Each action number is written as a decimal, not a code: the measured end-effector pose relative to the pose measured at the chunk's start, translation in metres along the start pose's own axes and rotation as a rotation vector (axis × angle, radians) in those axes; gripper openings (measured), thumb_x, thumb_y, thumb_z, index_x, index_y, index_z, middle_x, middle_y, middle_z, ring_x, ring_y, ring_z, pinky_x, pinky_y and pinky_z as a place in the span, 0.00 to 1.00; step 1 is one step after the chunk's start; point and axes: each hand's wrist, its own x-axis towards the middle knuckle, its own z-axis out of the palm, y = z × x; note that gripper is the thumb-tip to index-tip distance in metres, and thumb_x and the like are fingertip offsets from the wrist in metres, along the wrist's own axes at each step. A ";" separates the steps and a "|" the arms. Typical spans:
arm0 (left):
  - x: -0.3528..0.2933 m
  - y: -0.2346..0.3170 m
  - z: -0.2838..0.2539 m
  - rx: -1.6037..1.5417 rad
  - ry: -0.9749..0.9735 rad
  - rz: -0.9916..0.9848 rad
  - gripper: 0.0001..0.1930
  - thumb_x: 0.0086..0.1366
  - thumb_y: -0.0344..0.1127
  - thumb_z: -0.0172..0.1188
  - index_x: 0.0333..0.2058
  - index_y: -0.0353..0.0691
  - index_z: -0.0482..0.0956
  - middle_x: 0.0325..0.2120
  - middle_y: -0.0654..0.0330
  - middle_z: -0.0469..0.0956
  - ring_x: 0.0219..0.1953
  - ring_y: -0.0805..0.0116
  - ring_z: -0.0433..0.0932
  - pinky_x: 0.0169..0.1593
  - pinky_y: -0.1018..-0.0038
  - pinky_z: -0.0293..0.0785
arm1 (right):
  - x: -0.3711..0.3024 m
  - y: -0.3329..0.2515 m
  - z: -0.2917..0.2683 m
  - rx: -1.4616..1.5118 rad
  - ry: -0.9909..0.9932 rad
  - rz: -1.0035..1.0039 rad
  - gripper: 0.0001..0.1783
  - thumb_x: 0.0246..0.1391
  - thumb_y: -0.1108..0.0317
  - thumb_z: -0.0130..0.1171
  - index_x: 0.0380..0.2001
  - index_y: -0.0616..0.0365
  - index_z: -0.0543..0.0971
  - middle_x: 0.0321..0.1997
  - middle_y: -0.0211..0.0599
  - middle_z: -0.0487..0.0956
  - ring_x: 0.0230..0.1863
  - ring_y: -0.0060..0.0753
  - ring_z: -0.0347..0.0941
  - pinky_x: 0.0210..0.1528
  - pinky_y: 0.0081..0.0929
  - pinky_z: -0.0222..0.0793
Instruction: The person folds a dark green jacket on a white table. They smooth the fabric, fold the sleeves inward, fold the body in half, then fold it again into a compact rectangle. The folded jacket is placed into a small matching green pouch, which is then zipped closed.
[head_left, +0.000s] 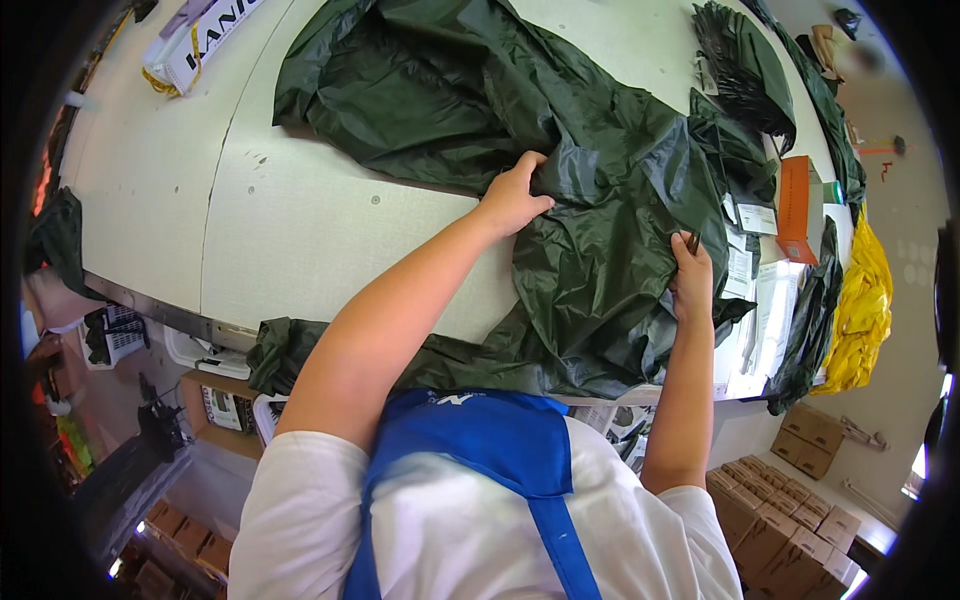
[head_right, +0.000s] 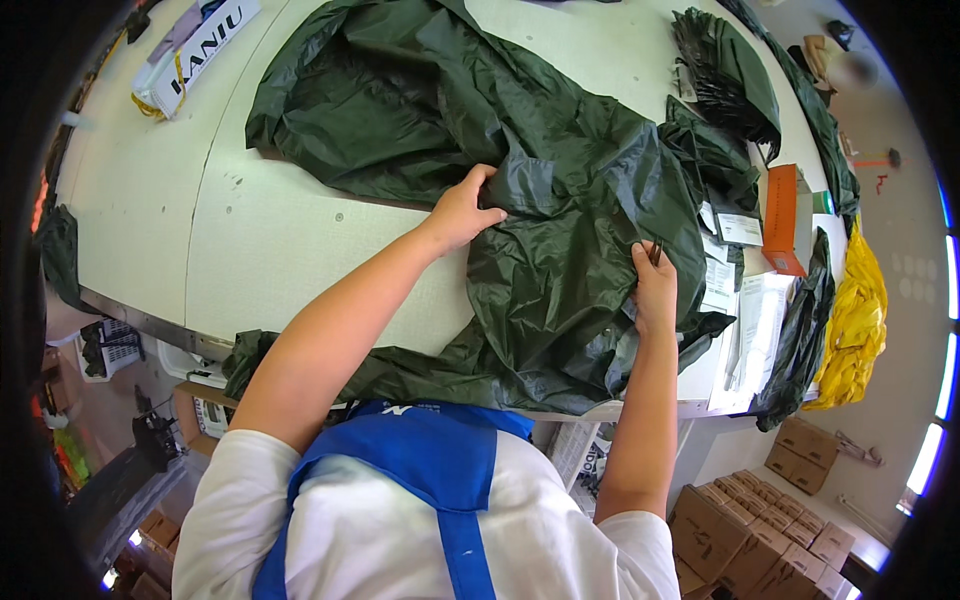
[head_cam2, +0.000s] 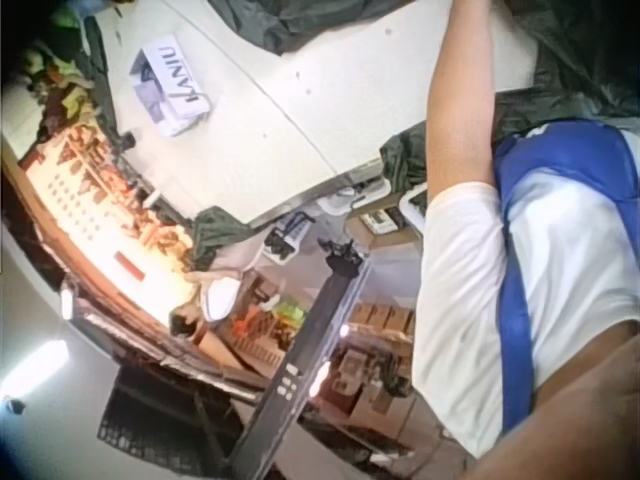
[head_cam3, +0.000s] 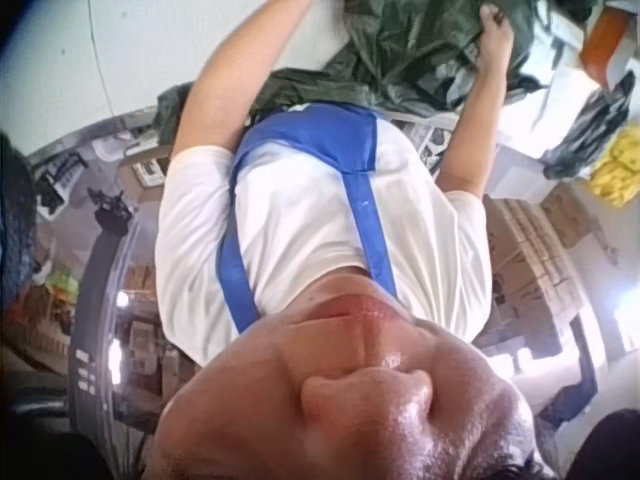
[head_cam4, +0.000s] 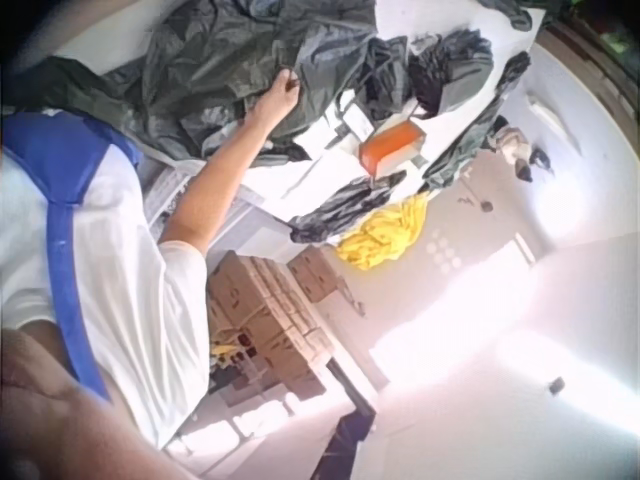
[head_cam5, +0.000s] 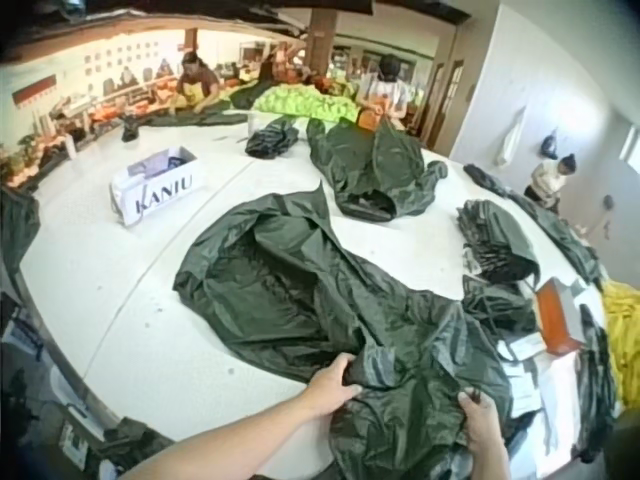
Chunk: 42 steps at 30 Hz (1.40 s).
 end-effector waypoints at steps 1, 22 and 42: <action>-0.007 0.011 0.000 0.061 0.114 0.071 0.27 0.52 0.30 0.63 0.51 0.40 0.65 0.40 0.52 0.76 0.40 0.59 0.76 0.45 0.69 0.70 | 0.004 0.002 -0.002 -0.030 0.002 -0.059 0.10 0.58 0.61 0.56 0.35 0.56 0.77 0.23 0.27 0.76 0.23 0.23 0.72 0.26 0.21 0.66; -0.185 0.025 -0.064 -0.010 0.066 -0.011 0.11 0.57 0.35 0.62 0.35 0.35 0.75 0.25 0.60 0.68 0.31 0.72 0.71 0.28 0.76 0.68 | -0.139 -0.047 0.136 -0.427 -0.437 -0.914 0.11 0.47 0.84 0.56 0.35 0.62 0.75 0.37 0.41 0.77 0.33 0.36 0.74 0.33 0.23 0.69; -0.253 0.070 -0.050 0.367 0.397 1.221 0.10 0.43 0.20 0.66 0.24 0.38 0.76 0.29 0.61 0.67 0.24 0.65 0.70 0.20 0.74 0.64 | -0.162 -0.033 0.095 0.445 -0.234 -0.779 0.12 0.53 0.87 0.43 0.34 0.57 0.68 0.48 0.44 0.70 0.43 0.29 0.69 0.51 0.25 0.65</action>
